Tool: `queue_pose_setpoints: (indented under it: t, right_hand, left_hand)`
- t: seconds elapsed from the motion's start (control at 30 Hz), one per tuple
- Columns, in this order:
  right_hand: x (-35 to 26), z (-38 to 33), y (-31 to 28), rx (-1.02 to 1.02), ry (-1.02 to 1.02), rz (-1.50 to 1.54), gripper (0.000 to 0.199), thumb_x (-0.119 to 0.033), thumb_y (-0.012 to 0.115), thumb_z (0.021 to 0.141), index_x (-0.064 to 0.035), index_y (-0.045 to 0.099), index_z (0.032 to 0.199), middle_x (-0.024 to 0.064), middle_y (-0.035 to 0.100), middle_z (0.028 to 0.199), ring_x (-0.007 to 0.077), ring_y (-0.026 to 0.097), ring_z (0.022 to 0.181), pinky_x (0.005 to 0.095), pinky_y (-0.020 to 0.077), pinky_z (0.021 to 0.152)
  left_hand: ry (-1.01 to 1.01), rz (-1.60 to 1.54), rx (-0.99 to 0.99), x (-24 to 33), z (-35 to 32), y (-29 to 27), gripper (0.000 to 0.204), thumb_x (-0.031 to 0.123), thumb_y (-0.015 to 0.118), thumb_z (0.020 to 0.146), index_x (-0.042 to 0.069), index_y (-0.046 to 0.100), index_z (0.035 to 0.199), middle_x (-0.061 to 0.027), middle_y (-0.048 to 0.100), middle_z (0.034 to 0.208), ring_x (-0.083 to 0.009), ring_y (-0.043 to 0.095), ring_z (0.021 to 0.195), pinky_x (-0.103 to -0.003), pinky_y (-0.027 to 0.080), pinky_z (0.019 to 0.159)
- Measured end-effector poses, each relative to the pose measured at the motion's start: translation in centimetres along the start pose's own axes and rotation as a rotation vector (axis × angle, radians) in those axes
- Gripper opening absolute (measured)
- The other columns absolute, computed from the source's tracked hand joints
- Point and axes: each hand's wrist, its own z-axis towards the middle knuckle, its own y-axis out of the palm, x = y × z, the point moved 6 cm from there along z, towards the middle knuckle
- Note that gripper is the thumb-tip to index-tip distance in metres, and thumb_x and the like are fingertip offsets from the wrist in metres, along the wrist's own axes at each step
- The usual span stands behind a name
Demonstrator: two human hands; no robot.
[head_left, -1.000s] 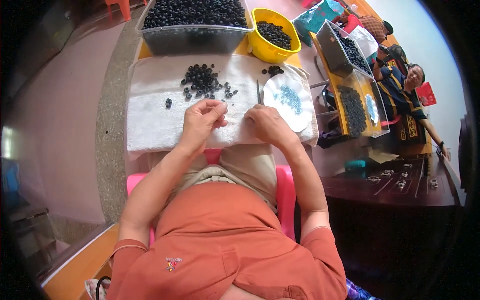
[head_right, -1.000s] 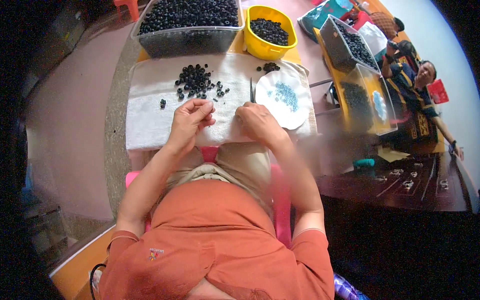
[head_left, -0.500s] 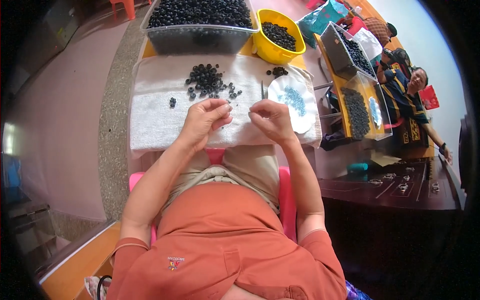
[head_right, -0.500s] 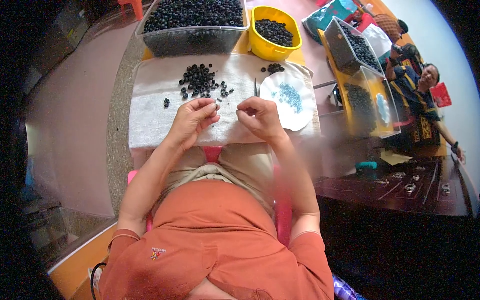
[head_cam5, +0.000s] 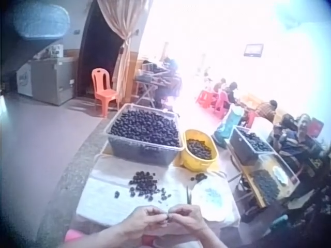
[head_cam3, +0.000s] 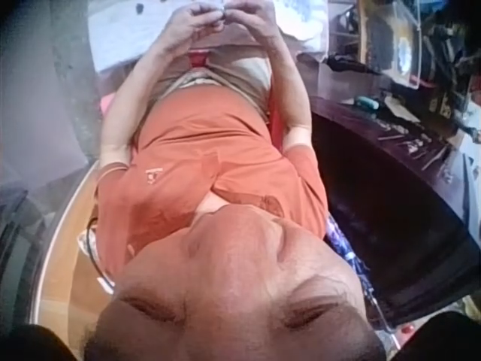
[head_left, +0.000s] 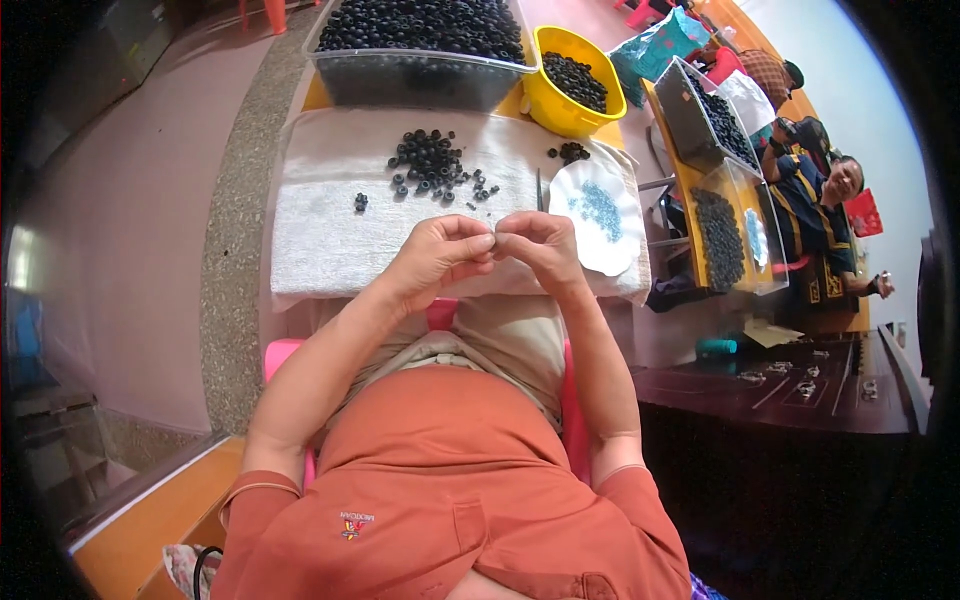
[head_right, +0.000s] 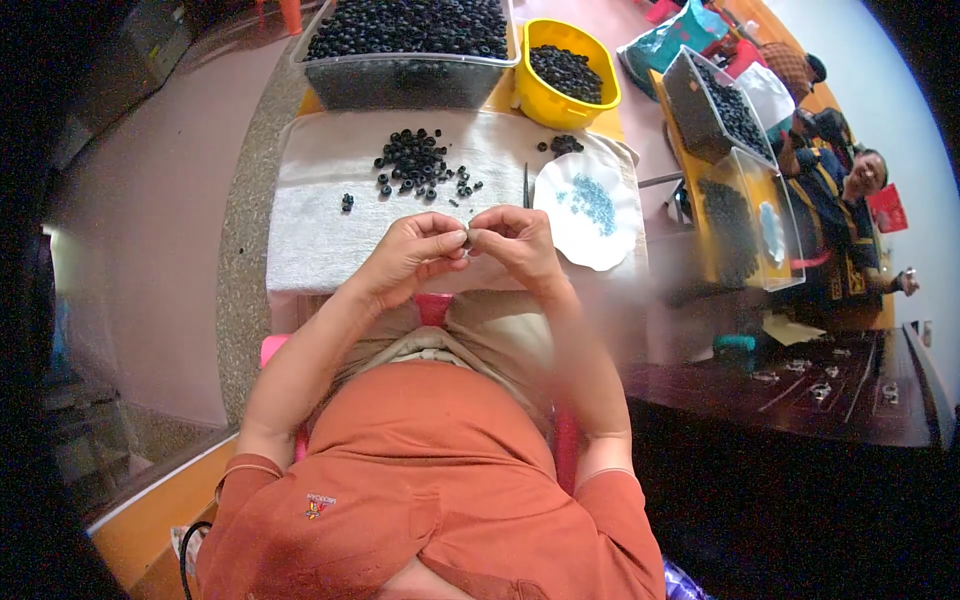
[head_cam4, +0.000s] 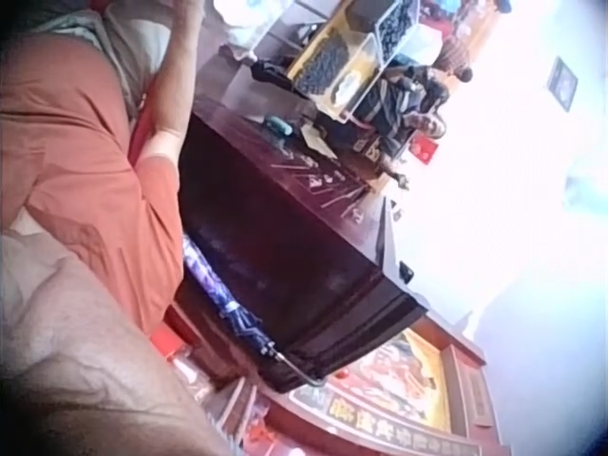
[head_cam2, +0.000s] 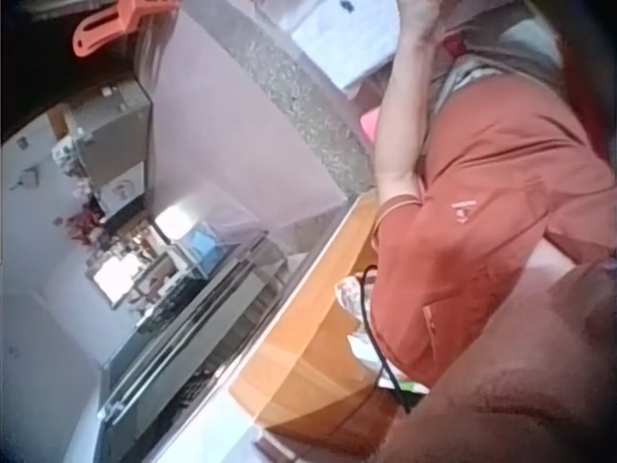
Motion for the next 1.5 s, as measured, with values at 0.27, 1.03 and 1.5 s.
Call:
queue_pose_setpoints:
  t: [0.27,1.03,1.5]
  right_hand:
    - [0.1,-0.1,0.2,-0.051,-0.088,-0.031,0.009,0.002,0.069,0.085,0.0050,0.069,0.093,0.0071,0.069,0.091,0.0108,0.064,0.081,0.0227,0.0522,0.073]
    - [-1.8,-0.7,2.4,0.073,-0.349,-0.427,0.030,0.002,0.071,0.083,-0.0010,0.066,0.112,0.0077,0.061,0.103,0.0093,0.057,0.073,0.0222,0.0459,0.064]
    - [-2.5,3.3,1.4,0.097,-0.337,-1.101,0.027,0.002,0.065,0.080,-0.0013,0.067,0.107,0.0148,0.064,0.105,0.0335,0.066,0.089,0.0379,0.0522,0.077]
  left_hand:
    - [-0.006,-0.033,0.000,0.0,-0.1,0.1,0.016,0.011,0.067,0.092,0.002,0.063,0.104,-0.0059,0.066,0.094,-0.0134,0.067,0.083,-0.027,0.059,0.076]
    - [0.217,-0.115,0.146,1.6,0.4,-1.7,0.013,0.007,0.067,0.091,0.003,0.064,0.104,-0.0044,0.067,0.093,-0.0114,0.065,0.081,-0.027,0.059,0.079]
    - [0.237,-0.170,0.222,2.4,0.7,-3.6,0.011,0.006,0.065,0.092,0.002,0.063,0.102,-0.0095,0.068,0.097,-0.0151,0.068,0.082,-0.030,0.060,0.082]
